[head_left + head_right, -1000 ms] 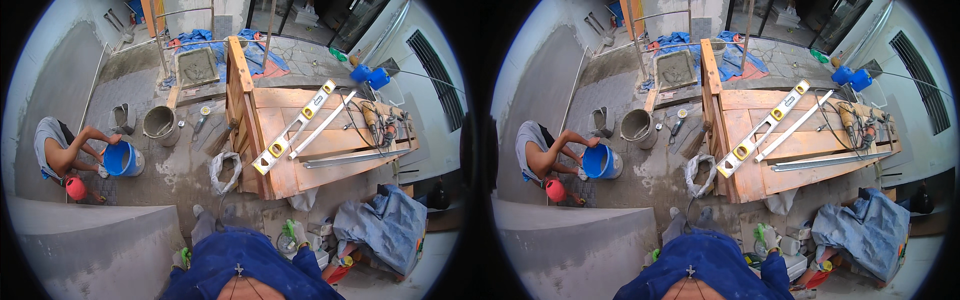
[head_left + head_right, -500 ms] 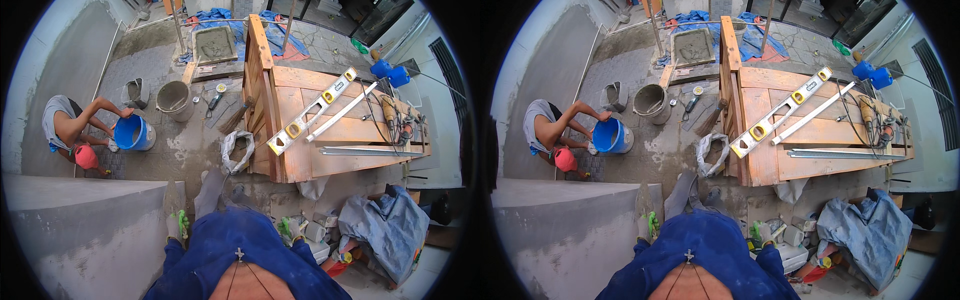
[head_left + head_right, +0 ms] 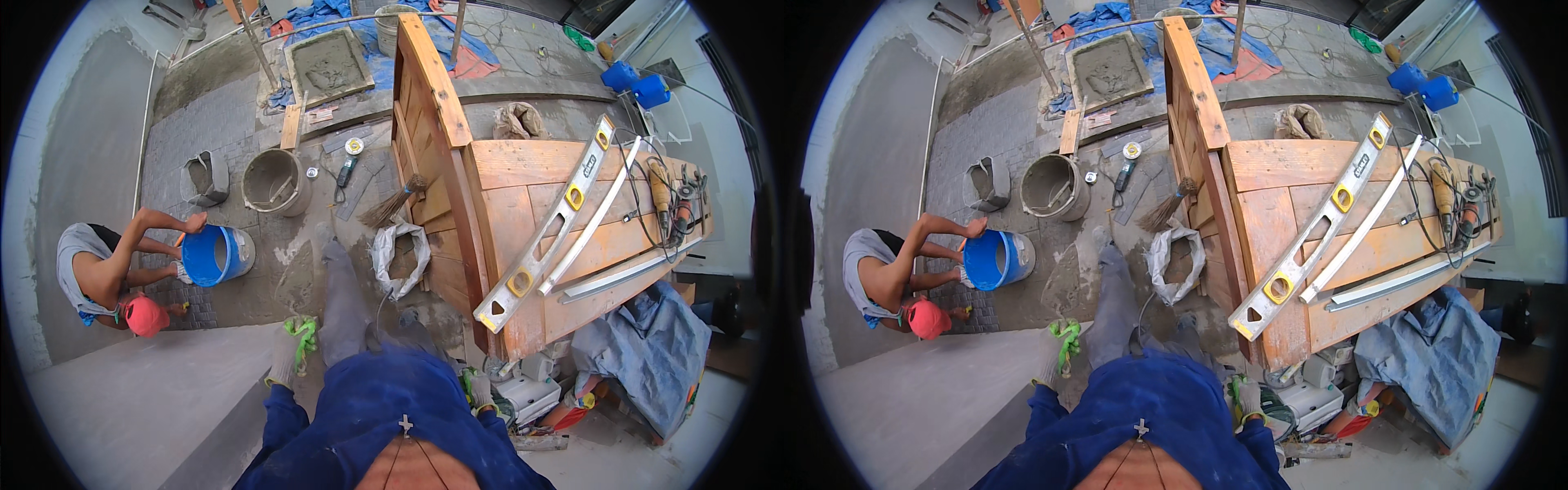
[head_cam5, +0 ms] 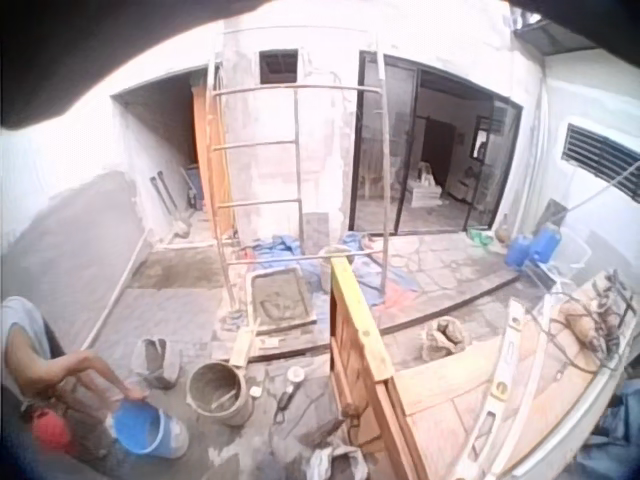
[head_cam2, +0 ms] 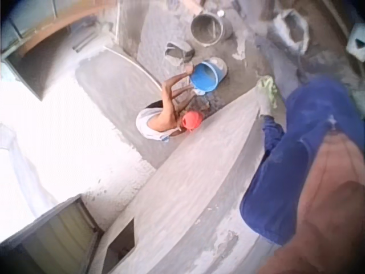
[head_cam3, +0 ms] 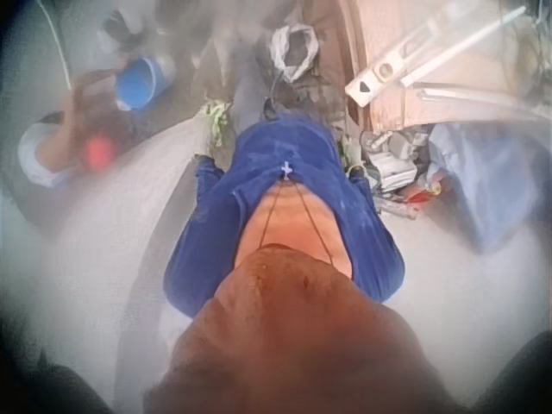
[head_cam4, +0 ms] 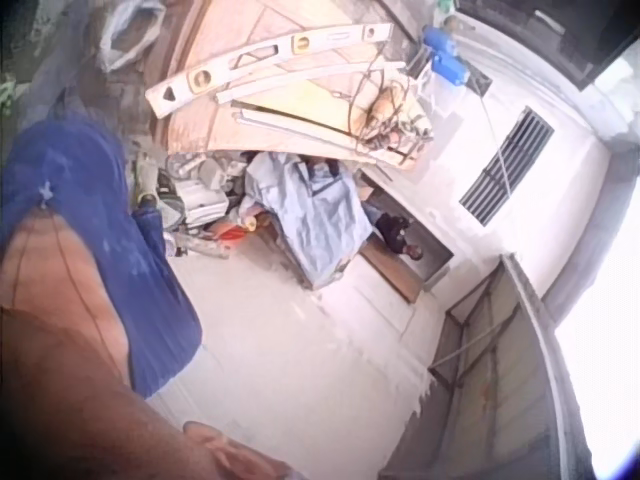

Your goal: The person kneels and uses a trowel to scoop cement from a blue bucket and apply it to a wall. They then stand, walk to a bag of cement, open it, and scoop cement into a bucket on a scaffold.

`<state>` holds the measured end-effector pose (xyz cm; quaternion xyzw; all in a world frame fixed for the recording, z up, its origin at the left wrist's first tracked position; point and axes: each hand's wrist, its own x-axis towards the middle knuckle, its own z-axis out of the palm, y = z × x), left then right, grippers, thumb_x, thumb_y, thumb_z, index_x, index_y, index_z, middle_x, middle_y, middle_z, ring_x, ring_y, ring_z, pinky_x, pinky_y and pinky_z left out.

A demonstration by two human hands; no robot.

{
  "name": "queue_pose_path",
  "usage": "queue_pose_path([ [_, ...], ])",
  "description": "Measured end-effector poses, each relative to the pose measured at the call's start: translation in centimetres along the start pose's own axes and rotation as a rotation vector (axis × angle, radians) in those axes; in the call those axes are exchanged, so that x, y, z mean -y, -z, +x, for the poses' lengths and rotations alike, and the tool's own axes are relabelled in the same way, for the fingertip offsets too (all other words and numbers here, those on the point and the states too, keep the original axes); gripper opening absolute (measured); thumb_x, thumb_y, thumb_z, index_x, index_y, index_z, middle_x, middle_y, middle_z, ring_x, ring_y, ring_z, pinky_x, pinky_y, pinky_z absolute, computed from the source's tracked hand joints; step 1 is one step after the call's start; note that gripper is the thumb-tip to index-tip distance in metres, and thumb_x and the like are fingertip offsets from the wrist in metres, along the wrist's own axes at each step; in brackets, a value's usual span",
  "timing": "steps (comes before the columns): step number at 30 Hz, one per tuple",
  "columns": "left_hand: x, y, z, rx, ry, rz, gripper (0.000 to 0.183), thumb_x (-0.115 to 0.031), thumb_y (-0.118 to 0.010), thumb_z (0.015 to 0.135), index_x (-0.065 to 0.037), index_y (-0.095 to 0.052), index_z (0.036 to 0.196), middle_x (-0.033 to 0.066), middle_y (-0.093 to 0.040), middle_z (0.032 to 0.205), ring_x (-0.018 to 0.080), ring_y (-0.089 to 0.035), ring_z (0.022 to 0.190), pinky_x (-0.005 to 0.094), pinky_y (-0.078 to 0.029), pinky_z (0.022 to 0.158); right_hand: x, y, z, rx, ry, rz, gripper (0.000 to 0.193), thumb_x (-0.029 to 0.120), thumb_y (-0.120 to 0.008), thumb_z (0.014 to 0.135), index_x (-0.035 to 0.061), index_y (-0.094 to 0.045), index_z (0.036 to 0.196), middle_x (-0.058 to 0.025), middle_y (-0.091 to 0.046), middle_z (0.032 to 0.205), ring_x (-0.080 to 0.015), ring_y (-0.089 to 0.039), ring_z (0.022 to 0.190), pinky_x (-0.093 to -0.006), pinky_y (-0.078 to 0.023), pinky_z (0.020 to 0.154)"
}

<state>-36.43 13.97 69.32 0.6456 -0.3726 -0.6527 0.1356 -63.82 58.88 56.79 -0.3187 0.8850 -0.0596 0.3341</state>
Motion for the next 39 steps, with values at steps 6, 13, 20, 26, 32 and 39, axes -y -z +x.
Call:
queue_pose_path([
  [6, -11.7, 2.5, 11.8, 0.121, 0.046, 0.161, 0.006, -0.004, -0.070, 0.092, -0.003, -0.067, 0.098, 0.0034, -0.064, 0.076, 0.0133, -0.061, 0.056, 0.0286, -0.051, 0.048, 17.6, 4.5, 5.5, -0.162, -0.529, 0.026, 0.038, 0.039, -0.061, 0.091, 0.0051, -0.074, 0.102, -0.0238, -0.072, 0.088, -0.0426, -0.070, 0.083, -0.0508, -0.056, 0.074],
  [13, -21.5, 7.7, 20.0, 0.144, -0.018, 0.342, 0.011, -0.004, -0.071, 0.091, -0.003, -0.069, 0.102, 0.0034, -0.067, 0.080, 0.0123, -0.063, 0.060, 0.0273, -0.051, 0.049, 39.1, 15.8, 17.7, -0.229, -0.091, 0.273, 0.030, 0.028, -0.065, 0.093, 0.0055, -0.071, 0.111, -0.0190, -0.073, 0.102, -0.0385, -0.070, 0.093, -0.0459, -0.056, 0.080],
  [20, -26.9, 9.2, 26.0, 0.094, 0.089, 0.164, 0.008, -0.003, -0.070, 0.091, -0.003, -0.067, 0.099, 0.0037, -0.066, 0.074, 0.0147, -0.062, 0.055, 0.0288, -0.052, 0.046, 49.8, 27.3, 26.0, -0.485, 0.287, 0.393, 0.027, 0.007, -0.073, 0.084, 0.0020, -0.071, 0.110, -0.0153, -0.074, 0.100, -0.0362, -0.070, 0.092, -0.0442, -0.055, 0.082],
  [26, -31.1, 6.5, 27.1, 0.162, 0.007, 0.082, 0.009, -0.008, -0.071, 0.093, -0.004, -0.068, 0.101, 0.0039, -0.064, 0.073, 0.0132, -0.060, 0.055, 0.0277, -0.050, 0.047, 51.4, 34.0, 29.2, -0.909, 0.384, 0.274, 0.036, 0.011, -0.079, 0.080, 0.0011, -0.070, 0.113, -0.0144, -0.074, 0.106, -0.0358, -0.070, 0.096, -0.0441, -0.055, 0.087],
  [32, -34.5, 5.3, 28.9, 0.186, -0.086, -0.095, 0.015, -0.007, -0.067, 0.095, -0.004, -0.067, 0.110, 0.0029, -0.062, 0.071, 0.0127, -0.057, 0.053, 0.0271, -0.047, 0.046, 51.7, 39.0, 36.0, -1.165, 0.218, 0.180, 0.052, 0.025, -0.082, 0.081, 0.0009, -0.064, 0.124, -0.0194, -0.065, 0.125, -0.0407, -0.060, 0.117, -0.0531, -0.045, 0.103],
  [39, -41.1, 2.6, 29.4, 0.121, -0.208, 0.095, 0.019, -0.012, -0.066, 0.097, -0.003, -0.067, 0.115, 0.0049, -0.067, 0.077, 0.0157, -0.064, 0.058, 0.0284, -0.051, 0.049, 51.9, 41.5, 41.4, -1.141, 0.078, 0.008, 0.066, 0.038, -0.080, 0.082, 0.0023, -0.058, 0.133, -0.0219, -0.059, 0.133, -0.0448, -0.051, 0.127, -0.0572, -0.038, 0.109],
])
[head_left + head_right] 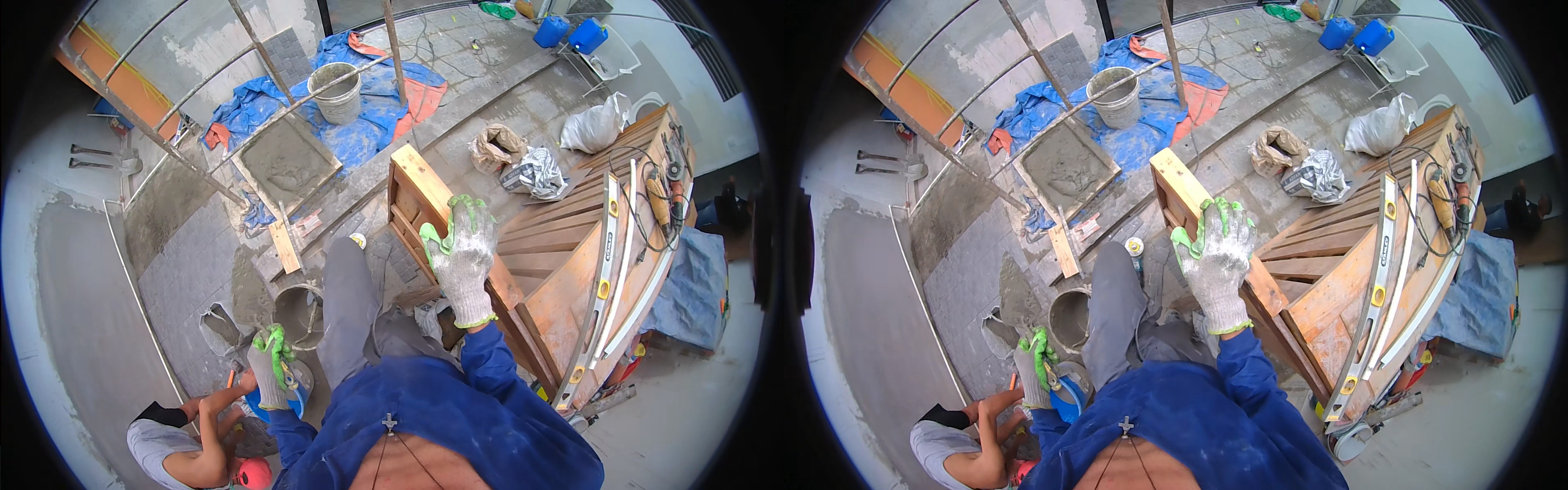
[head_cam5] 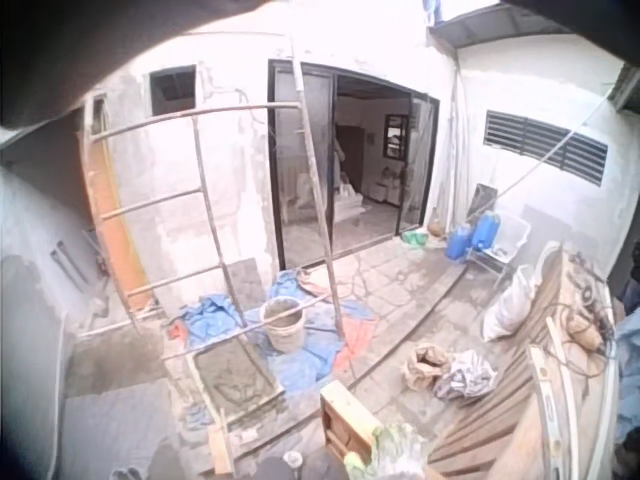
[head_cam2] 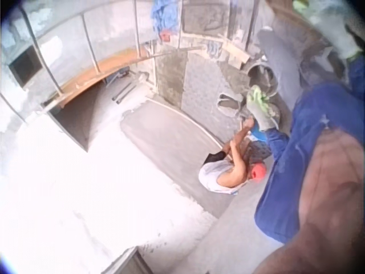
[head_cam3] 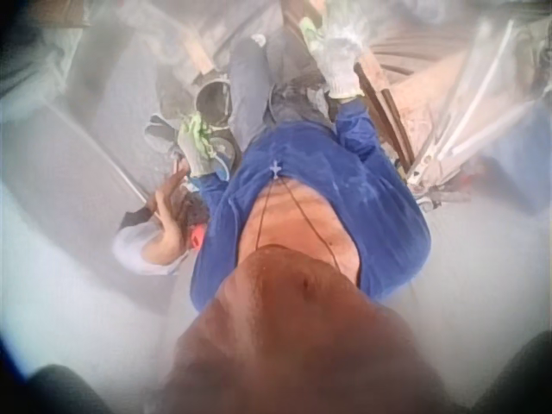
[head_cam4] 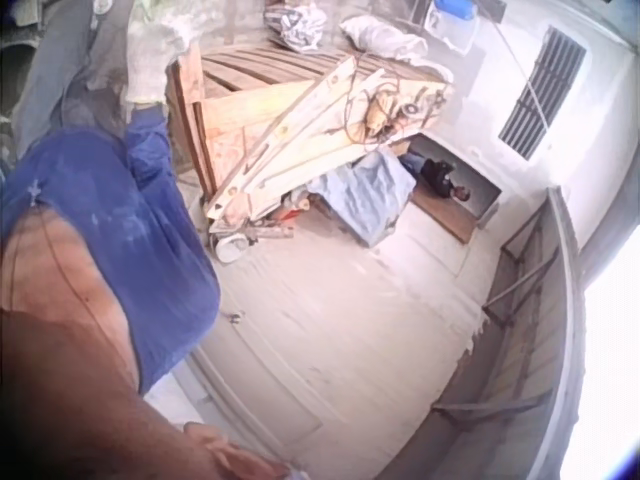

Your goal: The person kneels and uses a trowel to scoop cement from a blue bucket and apply it to a wall. They then stand, walk to a bag of cement, open it, and scoop cement into a bucket on a scaffold.

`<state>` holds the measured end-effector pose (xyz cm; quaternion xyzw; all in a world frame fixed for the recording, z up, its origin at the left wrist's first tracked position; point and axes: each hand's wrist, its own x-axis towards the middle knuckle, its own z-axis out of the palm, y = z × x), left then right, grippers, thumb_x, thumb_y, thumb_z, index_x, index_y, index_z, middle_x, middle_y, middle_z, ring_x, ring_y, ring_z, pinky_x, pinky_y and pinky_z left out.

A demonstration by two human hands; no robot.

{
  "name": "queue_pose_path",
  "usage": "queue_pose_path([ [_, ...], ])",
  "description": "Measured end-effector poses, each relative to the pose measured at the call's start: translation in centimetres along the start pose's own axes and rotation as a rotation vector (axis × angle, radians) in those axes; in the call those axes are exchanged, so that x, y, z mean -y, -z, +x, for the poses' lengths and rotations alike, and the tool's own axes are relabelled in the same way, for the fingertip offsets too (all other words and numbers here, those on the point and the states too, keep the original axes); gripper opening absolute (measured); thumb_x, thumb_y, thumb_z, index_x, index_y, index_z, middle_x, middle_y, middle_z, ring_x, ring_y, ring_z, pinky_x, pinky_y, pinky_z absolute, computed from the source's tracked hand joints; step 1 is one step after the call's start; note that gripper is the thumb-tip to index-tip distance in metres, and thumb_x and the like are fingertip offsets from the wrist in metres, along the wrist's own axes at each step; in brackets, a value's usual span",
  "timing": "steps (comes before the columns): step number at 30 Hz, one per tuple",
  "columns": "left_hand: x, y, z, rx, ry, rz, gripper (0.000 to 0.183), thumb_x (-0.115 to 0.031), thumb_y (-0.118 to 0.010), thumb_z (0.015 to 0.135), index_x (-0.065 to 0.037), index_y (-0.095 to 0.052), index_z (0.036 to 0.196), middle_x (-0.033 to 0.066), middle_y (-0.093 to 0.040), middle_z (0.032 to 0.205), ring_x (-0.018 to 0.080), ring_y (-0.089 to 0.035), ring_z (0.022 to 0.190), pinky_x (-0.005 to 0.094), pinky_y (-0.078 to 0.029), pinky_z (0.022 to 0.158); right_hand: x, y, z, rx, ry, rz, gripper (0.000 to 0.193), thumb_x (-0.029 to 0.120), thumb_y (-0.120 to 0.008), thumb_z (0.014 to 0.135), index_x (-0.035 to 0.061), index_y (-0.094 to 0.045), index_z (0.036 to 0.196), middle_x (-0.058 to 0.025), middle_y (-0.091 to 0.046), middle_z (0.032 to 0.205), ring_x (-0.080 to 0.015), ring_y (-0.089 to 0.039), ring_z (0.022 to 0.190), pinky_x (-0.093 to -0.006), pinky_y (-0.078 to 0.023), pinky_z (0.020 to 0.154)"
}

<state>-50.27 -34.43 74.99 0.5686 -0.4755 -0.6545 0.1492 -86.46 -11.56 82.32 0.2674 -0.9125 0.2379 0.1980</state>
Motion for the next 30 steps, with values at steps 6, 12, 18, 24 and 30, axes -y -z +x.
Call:
queue_pose_path([
  [6, -7.3, -8.8, 5.9, 0.019, -0.117, 0.013, 0.015, -0.013, -0.067, 0.097, -0.001, -0.067, 0.107, 0.0029, -0.062, 0.070, 0.0117, -0.056, 0.052, 0.0261, -0.043, 0.047, 1.8, -3.6, 4.4, 0.078, -0.030, 0.027, 0.077, 0.040, -0.083, 0.078, -0.0032, -0.054, 0.135, -0.0216, -0.059, 0.132, -0.0463, -0.051, 0.127, -0.0575, -0.039, 0.109],
  [12, -16.9, -16.1, 21.7, 0.214, -0.027, 0.081, 0.018, -0.009, -0.074, 0.091, 0.003, -0.068, 0.102, 0.0065, -0.065, 0.072, 0.0145, -0.061, 0.056, 0.0296, -0.048, 0.052, 1.7, -4.9, 7.5, 0.295, -0.209, 0.009, 0.086, 0.050, -0.084, 0.074, -0.0042, -0.055, 0.135, -0.0237, -0.060, 0.133, -0.0444, -0.055, 0.126, -0.0560, -0.040, 0.110],
  [18, -28.2, -19.5, 35.0, 0.535, -0.133, 0.685, 0.022, -0.009, -0.075, 0.091, 0.003, -0.070, 0.109, 0.0048, -0.069, 0.079, 0.0115, -0.062, 0.060, 0.0270, -0.050, 0.052, 0.5, -3.8, 6.9, 0.338, -0.772, 0.126, 0.037, 0.031, -0.061, 0.097, 0.0007, -0.068, 0.116, -0.0189, -0.071, 0.105, -0.0358, -0.065, 0.098, -0.0445, -0.049, 0.092],
  [24, -41.6, -25.5, 37.3, 0.685, 0.051, 0.668, 0.022, -0.009, -0.075, 0.091, 0.004, -0.071, 0.108, 0.0049, -0.069, 0.077, 0.0124, -0.063, 0.059, 0.0289, -0.051, 0.050, -0.8, -6.3, 9.0, 0.331, -1.331, 0.229, 0.055, 0.045, -0.046, 0.107, -0.0028, -0.073, 0.105, -0.0145, -0.076, 0.092, -0.0229, -0.073, 0.084, -0.0349, -0.054, 0.082],
  [30, -45.4, -30.3, 42.2, 0.796, -0.135, 0.630, 0.015, -0.004, -0.073, 0.091, 0.003, -0.071, 0.104, 0.0055, -0.070, 0.079, 0.0129, -0.065, 0.060, 0.0284, -0.052, 0.051, -4.7, -8.2, 5.8, 0.377, -1.552, 0.493, 0.059, 0.048, -0.047, 0.106, -0.0044, -0.073, 0.105, -0.0149, -0.077, 0.089, -0.0219, -0.074, 0.080, -0.0339, -0.056, 0.078],
])
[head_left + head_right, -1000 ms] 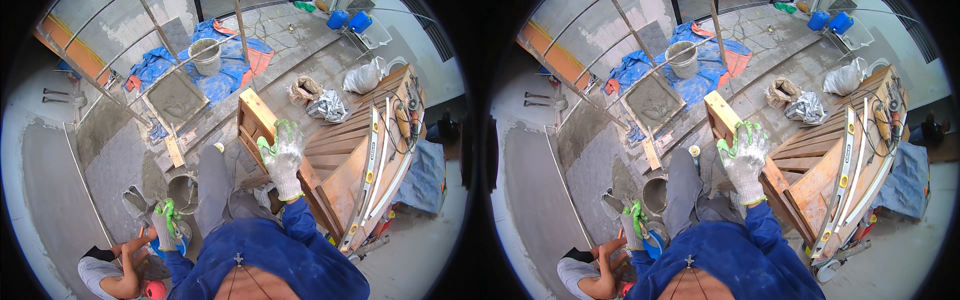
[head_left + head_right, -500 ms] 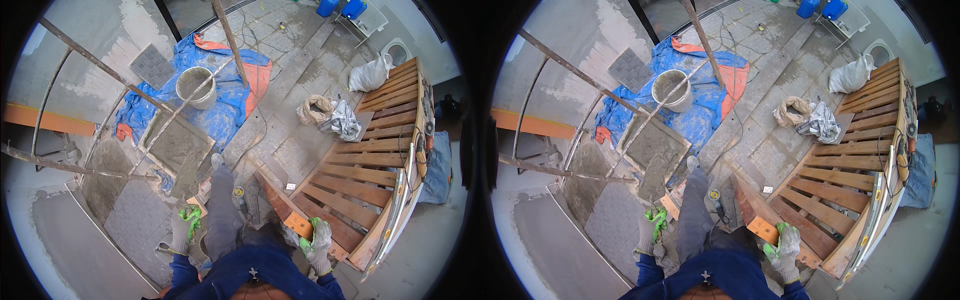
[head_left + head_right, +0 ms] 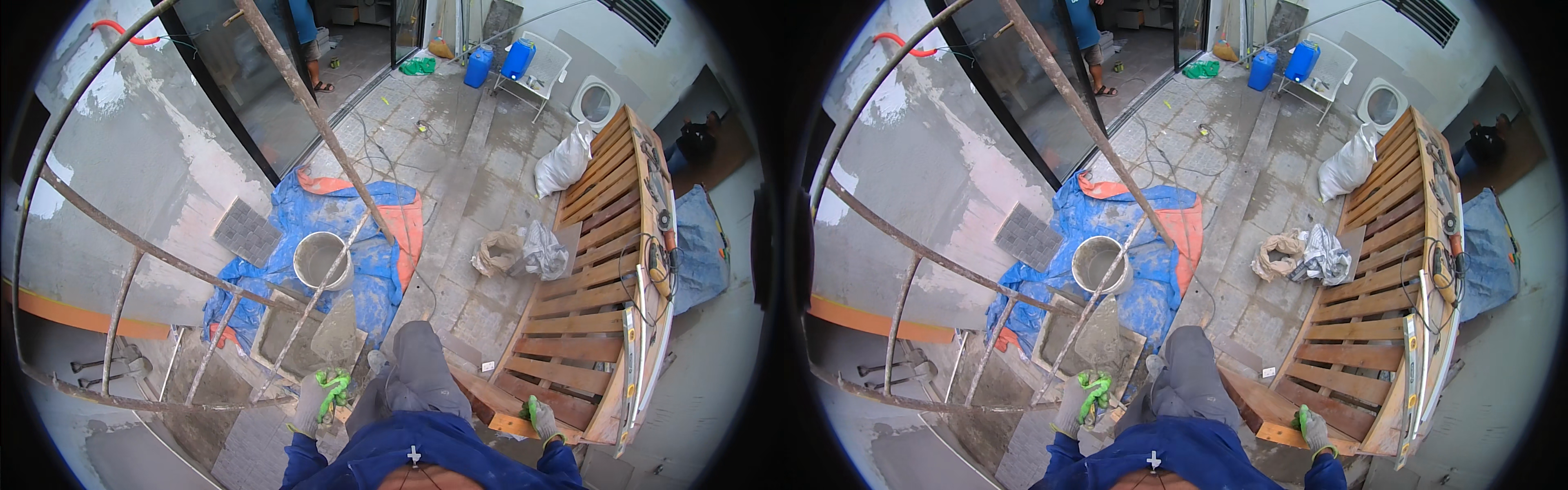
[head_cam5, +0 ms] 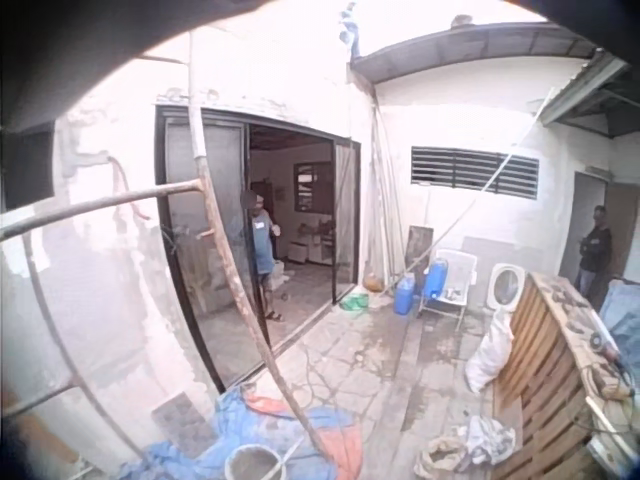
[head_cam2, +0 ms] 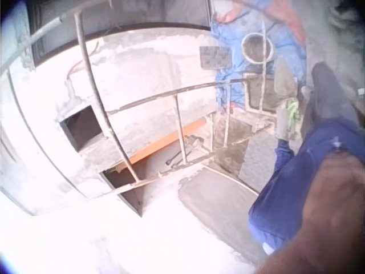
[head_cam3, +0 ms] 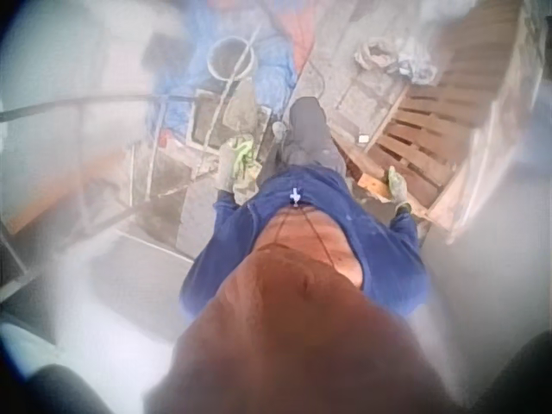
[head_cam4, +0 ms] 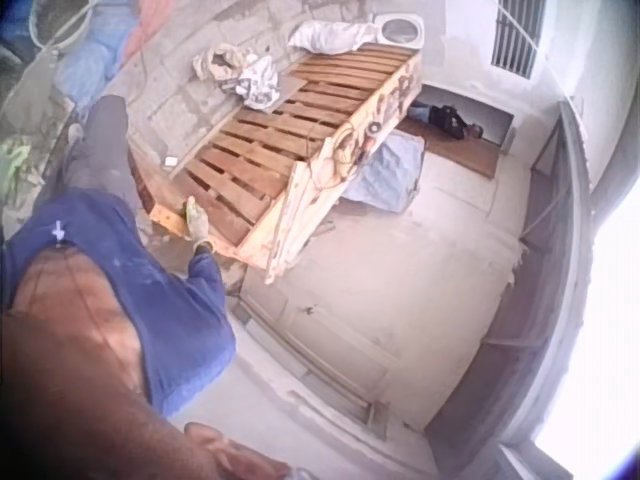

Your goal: The person kneels and uses a trowel to scoop cement from a blue bucket and apply it to a wall. They then stand, walk to a bag of cement, open it, and scoop cement into a bucket on a scaffold.

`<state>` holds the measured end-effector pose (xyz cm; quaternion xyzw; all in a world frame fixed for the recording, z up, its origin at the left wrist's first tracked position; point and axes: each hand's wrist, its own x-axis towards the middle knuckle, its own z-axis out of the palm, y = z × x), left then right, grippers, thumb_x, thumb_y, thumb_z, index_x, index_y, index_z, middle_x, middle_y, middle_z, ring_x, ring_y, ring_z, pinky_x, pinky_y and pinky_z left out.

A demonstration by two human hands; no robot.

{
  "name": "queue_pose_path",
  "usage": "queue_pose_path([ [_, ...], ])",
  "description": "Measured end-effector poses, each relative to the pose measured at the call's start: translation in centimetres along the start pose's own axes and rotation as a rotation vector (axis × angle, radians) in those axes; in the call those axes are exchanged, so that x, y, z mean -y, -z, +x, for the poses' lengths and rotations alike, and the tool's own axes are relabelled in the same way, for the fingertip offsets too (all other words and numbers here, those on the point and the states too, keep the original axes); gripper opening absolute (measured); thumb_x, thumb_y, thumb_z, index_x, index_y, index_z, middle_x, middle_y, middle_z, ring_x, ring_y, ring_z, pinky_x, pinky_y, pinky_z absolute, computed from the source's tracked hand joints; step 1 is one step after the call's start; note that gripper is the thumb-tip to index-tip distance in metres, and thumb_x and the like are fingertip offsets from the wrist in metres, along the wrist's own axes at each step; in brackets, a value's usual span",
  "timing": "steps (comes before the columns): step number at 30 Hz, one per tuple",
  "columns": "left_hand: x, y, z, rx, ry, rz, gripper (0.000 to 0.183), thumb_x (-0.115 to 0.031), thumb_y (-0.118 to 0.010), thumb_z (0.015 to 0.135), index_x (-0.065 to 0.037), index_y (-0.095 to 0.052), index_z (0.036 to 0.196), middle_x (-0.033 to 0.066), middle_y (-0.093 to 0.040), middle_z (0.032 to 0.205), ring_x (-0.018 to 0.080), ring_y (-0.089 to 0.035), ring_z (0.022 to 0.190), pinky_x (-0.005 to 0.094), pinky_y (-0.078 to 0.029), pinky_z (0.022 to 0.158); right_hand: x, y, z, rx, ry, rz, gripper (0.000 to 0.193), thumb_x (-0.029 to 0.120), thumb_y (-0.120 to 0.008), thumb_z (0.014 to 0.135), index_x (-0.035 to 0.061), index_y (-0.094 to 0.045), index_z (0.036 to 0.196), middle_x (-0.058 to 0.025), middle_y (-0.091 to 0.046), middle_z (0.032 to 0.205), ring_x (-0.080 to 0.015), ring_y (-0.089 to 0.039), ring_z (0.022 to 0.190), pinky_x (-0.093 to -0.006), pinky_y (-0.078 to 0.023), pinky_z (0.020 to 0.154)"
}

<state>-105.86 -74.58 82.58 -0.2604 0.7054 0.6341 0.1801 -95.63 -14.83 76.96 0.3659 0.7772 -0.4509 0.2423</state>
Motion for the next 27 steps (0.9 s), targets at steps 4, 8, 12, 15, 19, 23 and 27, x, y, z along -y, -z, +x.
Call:
queue_pose_path([
  [4, -6.3, -0.6, 2.6, 0.002, -0.043, -0.004, 0.016, -0.006, -0.075, 0.090, 0.002, -0.073, 0.103, 0.0043, -0.069, 0.077, 0.0099, -0.062, 0.061, 0.0272, -0.049, 0.053, 1.9, 0.4, 3.6, 0.016, 0.050, -0.132, 0.055, 0.046, -0.050, 0.105, -0.0037, -0.072, 0.102, -0.0148, -0.077, 0.089, -0.0220, -0.073, 0.078, -0.0348, -0.055, 0.072],
  [8, -8.6, -2.4, 5.5, -0.026, -0.007, -0.153, 0.019, -0.007, -0.075, 0.089, 0.002, -0.073, 0.106, 0.0044, -0.070, 0.078, 0.0082, -0.061, 0.062, 0.0266, -0.047, 0.054, 5.1, -0.3, 9.8, 0.218, 0.069, -0.178, 0.045, 0.043, -0.052, 0.104, 0.0023, -0.072, 0.103, -0.0151, -0.075, 0.092, -0.0271, -0.073, 0.086, -0.0379, -0.054, 0.079],
  [12, -10.1, -4.7, 9.8, -0.052, 0.057, -0.340, 0.022, -0.011, -0.071, 0.092, 0.003, -0.072, 0.109, 0.0036, -0.067, 0.076, 0.0084, -0.059, 0.059, 0.0253, -0.045, 0.053, 11.0, -0.1, 20.6, 0.573, 0.443, -0.600, 0.041, 0.040, -0.056, 0.102, 0.0028, -0.071, 0.111, -0.0138, -0.075, 0.098, -0.0291, -0.072, 0.097, -0.0395, -0.054, 0.084],
  [15, -10.0, -7.1, 15.2, -0.124, 0.058, -0.565, 0.027, -0.017, -0.065, 0.096, 0.004, -0.068, 0.114, 0.0039, -0.064, 0.074, 0.0116, -0.058, 0.058, 0.0263, -0.045, 0.052, 24.4, -2.5, 28.6, 0.563, 0.481, -0.939, 0.044, 0.042, -0.058, 0.099, 0.0028, -0.070, 0.115, -0.0150, -0.075, 0.102, -0.0314, -0.070, 0.104, -0.0406, -0.053, 0.088],
  [19, -11.7, -10.6, 19.8, -0.295, 0.174, -1.038, 0.030, -0.017, -0.062, 0.098, 0.002, -0.063, 0.121, 0.0042, -0.060, 0.076, 0.0143, -0.058, 0.060, 0.0285, -0.049, 0.054, 46.2, -6.1, 39.3, 0.278, 0.429, -1.007, 0.059, 0.057, -0.055, 0.094, 0.0063, -0.068, 0.122, -0.0271, -0.069, 0.114, -0.0462, -0.064, 0.110, -0.0515, -0.051, 0.093],
  [23, -15.4, -13.4, 20.6, -0.488, 0.143, -1.284, 0.031, -0.019, -0.062, 0.099, 0.001, -0.063, 0.123, 0.0025, -0.059, 0.077, 0.0135, -0.058, 0.064, 0.0284, -0.050, 0.058, 63.8, -8.6, 42.4, 0.200, 0.790, -1.026, 0.044, 0.044, -0.057, 0.099, 0.0055, -0.070, 0.117, -0.0247, -0.071, 0.107, -0.0434, -0.067, 0.104, -0.0481, -0.053, 0.085],
  [27, -18.0, -15.8, 19.7, -0.668, 0.087, -1.304, 0.035, -0.020, -0.062, 0.099, 0.000, -0.062, 0.127, 0.0011, -0.058, 0.078, 0.0121, -0.058, 0.065, 0.0278, -0.050, 0.060, 74.4, -13.3, 42.7, 0.351, 0.978, -0.977, 0.040, 0.040, -0.059, 0.099, 0.0058, -0.070, 0.117, -0.0230, -0.072, 0.108, -0.0429, -0.067, 0.104, -0.0455, -0.053, 0.086],
])
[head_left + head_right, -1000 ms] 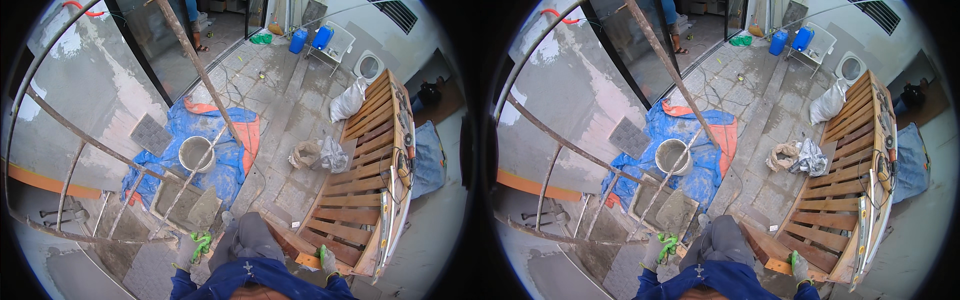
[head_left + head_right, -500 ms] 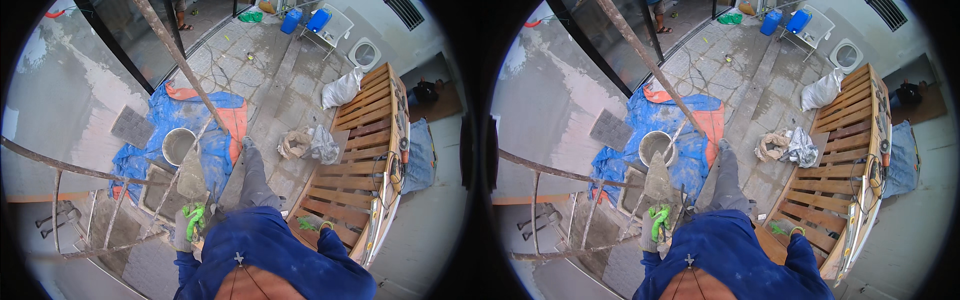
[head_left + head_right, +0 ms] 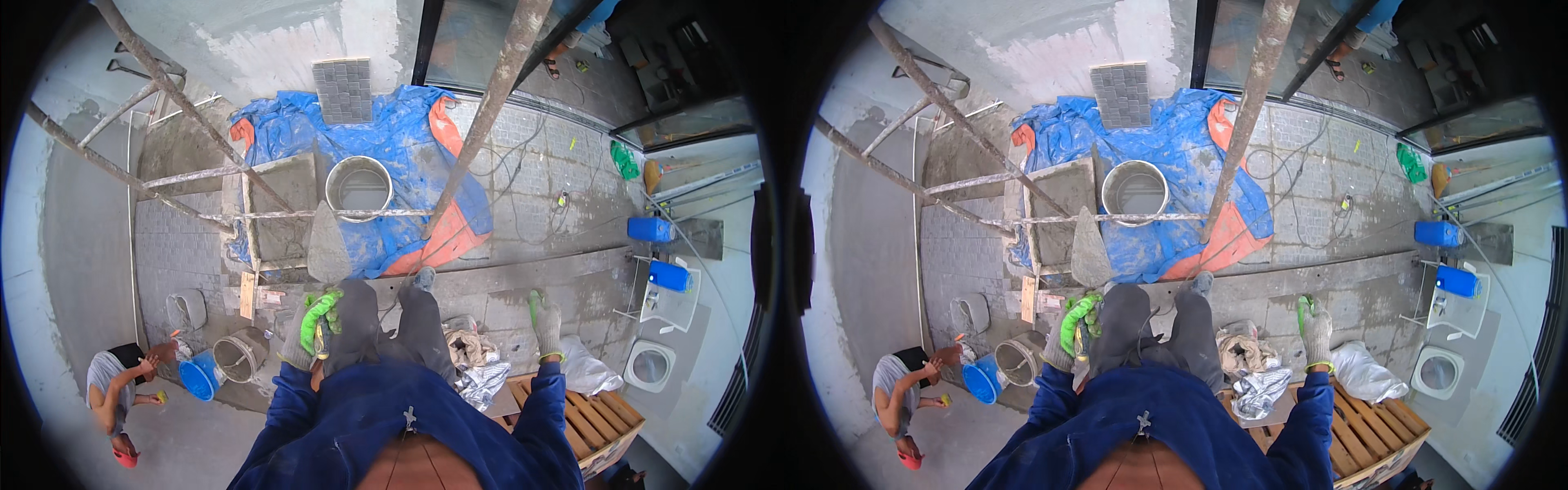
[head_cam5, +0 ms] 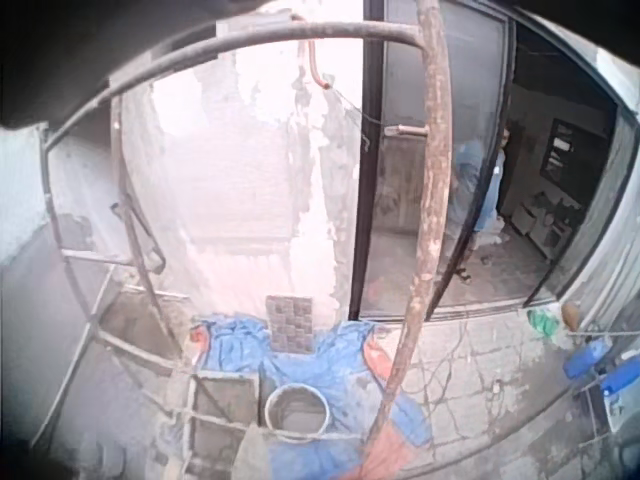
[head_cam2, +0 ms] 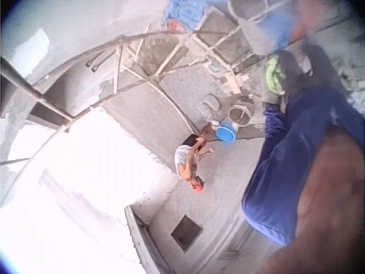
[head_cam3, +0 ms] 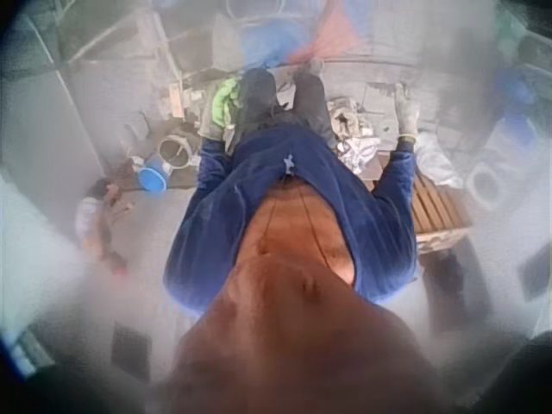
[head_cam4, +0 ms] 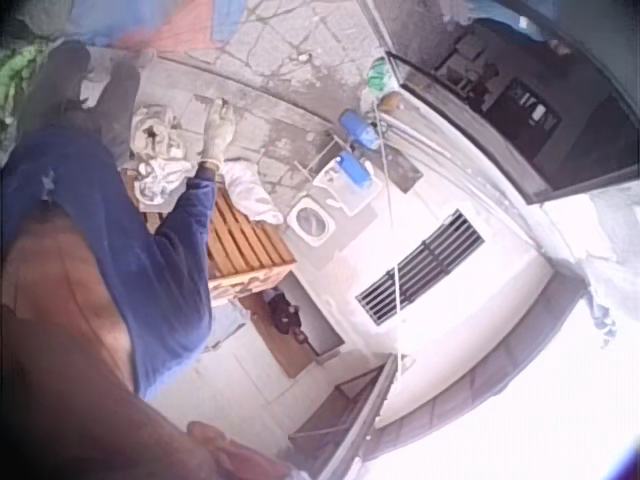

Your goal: The person kneels and uses a trowel to scoop cement from a blue bucket and apply it to a wall. They then stand, walk to a bag of cement, open it, and scoop cement into a bucket on a scaffold.

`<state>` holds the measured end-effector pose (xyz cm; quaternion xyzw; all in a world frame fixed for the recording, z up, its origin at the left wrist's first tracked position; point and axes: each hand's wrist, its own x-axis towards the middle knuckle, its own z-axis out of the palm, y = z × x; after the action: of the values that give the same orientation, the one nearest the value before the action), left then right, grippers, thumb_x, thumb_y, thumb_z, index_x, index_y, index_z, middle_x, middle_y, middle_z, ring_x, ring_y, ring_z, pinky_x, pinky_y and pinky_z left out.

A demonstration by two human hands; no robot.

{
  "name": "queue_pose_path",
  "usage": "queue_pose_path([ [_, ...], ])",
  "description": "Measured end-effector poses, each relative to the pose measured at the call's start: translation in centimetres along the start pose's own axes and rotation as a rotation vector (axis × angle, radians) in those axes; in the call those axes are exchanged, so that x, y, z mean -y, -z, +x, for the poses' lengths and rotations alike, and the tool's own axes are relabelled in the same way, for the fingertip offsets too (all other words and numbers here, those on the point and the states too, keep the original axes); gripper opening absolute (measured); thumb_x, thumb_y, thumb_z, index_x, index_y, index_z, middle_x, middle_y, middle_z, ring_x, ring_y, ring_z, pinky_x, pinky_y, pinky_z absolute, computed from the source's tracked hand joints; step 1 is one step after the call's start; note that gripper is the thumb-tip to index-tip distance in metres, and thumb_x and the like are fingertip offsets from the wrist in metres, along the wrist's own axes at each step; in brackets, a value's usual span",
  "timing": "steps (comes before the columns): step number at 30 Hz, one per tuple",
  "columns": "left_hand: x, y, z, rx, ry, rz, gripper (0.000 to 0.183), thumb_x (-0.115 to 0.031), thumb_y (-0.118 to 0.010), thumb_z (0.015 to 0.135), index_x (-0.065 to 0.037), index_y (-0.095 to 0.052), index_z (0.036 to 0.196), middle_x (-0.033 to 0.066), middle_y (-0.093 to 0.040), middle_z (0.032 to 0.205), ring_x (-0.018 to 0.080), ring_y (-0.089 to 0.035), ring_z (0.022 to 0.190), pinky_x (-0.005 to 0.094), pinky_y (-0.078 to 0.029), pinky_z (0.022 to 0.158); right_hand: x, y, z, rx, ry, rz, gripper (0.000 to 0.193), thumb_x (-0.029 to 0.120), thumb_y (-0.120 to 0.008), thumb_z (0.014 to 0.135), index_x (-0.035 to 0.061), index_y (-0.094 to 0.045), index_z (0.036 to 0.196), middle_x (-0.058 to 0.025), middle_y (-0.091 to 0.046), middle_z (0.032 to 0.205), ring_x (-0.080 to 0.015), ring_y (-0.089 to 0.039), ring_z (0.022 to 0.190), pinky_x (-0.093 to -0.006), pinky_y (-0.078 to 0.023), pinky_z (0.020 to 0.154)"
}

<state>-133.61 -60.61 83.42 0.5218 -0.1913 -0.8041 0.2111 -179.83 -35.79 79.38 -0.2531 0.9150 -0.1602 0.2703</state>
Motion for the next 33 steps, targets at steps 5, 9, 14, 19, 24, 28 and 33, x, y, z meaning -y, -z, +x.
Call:
queue_pose_path([
  [5, 4.9, 1.9, 2.1, -0.104, 0.084, -0.229, 0.031, -0.023, -0.064, 0.099, -0.003, -0.065, 0.123, 0.0000, -0.060, 0.078, 0.0125, -0.059, 0.066, 0.0288, -0.051, 0.059, 9.5, -1.3, 2.3, 0.186, 0.326, -0.048, 0.036, 0.034, -0.062, 0.098, 0.0040, -0.069, 0.116, -0.0234, -0.071, 0.107, -0.0435, -0.067, 0.104, -0.0456, -0.053, 0.085],
  [9, 7.1, 2.5, 4.6, -0.185, 0.078, -0.264, 0.027, -0.024, -0.066, 0.098, -0.005, -0.066, 0.117, 0.0011, -0.061, 0.079, 0.0143, -0.061, 0.064, 0.0296, -0.051, 0.058, 11.1, -6.4, 0.6, 0.550, 0.441, -0.274, 0.039, 0.033, -0.061, 0.099, 0.0036, -0.066, 0.124, -0.0246, -0.070, 0.112, -0.0403, -0.068, 0.103, -0.0431, -0.053, 0.085],
  [14, 8.3, -0.8, 8.1, -0.197, 0.011, -0.372, 0.029, -0.023, -0.068, 0.098, -0.004, -0.065, 0.120, 0.0018, -0.062, 0.079, 0.0164, -0.063, 0.065, 0.0309, -0.055, 0.062, 20.9, -10.8, -1.2, 1.204, -0.318, 0.623, 0.055, 0.038, -0.049, 0.107, 0.0013, -0.044, 0.148, -0.0176, -0.062, 0.133, -0.0318, -0.066, 0.114, -0.0410, -0.055, 0.094],
  [19, 7.6, -4.5, 15.9, -0.068, -0.288, -0.475, 0.044, -0.025, -0.055, 0.106, -0.002, -0.047, 0.142, 0.0120, -0.064, 0.128, 0.0212, -0.066, 0.113, 0.0323, -0.056, 0.091, 26.5, -15.5, 2.0, 1.356, -0.280, 0.840, 0.054, 0.038, -0.055, 0.105, 0.0089, -0.044, 0.150, -0.0133, -0.061, 0.133, -0.0203, -0.067, 0.107, -0.0324, -0.056, 0.086],
  [24, 9.3, -3.8, 27.5, -0.028, -0.422, -0.454, 0.038, -0.022, -0.053, 0.106, -0.001, -0.051, 0.138, 0.0120, -0.063, 0.129, 0.0182, -0.068, 0.101, 0.0299, -0.059, 0.082, 25.1, -26.0, 10.8, 1.018, 0.016, 0.647, 0.037, 0.027, -0.061, 0.102, 0.0010, -0.060, 0.128, -0.0049, -0.067, 0.104, -0.0169, -0.066, 0.088, -0.0317, -0.055, 0.072],
  [28, 18.6, -2.6, 33.2, -0.245, -0.419, -0.581, 0.041, -0.021, -0.053, 0.106, -0.002, -0.050, 0.143, 0.0117, -0.060, 0.135, 0.0232, -0.064, 0.114, 0.0370, -0.057, 0.093, 23.8, -31.7, 20.1, 0.923, 0.508, 0.311, 0.029, 0.026, -0.063, 0.099, 0.0014, -0.067, 0.114, -0.0071, -0.067, 0.085, -0.0215, -0.067, 0.072, -0.0320, -0.053, 0.066],
  [33, 22.6, -5.4, 32.4, -0.531, -0.413, -0.297, 0.043, -0.031, -0.057, 0.104, -0.003, -0.060, 0.135, 0.0140, -0.067, 0.128, 0.0326, -0.069, 0.108, 0.0439, -0.056, 0.094, 24.4, -33.8, 27.2, 0.714, 0.890, -0.198, 0.026, 0.028, -0.062, 0.099, 0.0053, -0.071, 0.104, -0.0138, -0.068, 0.087, -0.0312, -0.067, 0.071, -0.0412, -0.052, 0.064],
])
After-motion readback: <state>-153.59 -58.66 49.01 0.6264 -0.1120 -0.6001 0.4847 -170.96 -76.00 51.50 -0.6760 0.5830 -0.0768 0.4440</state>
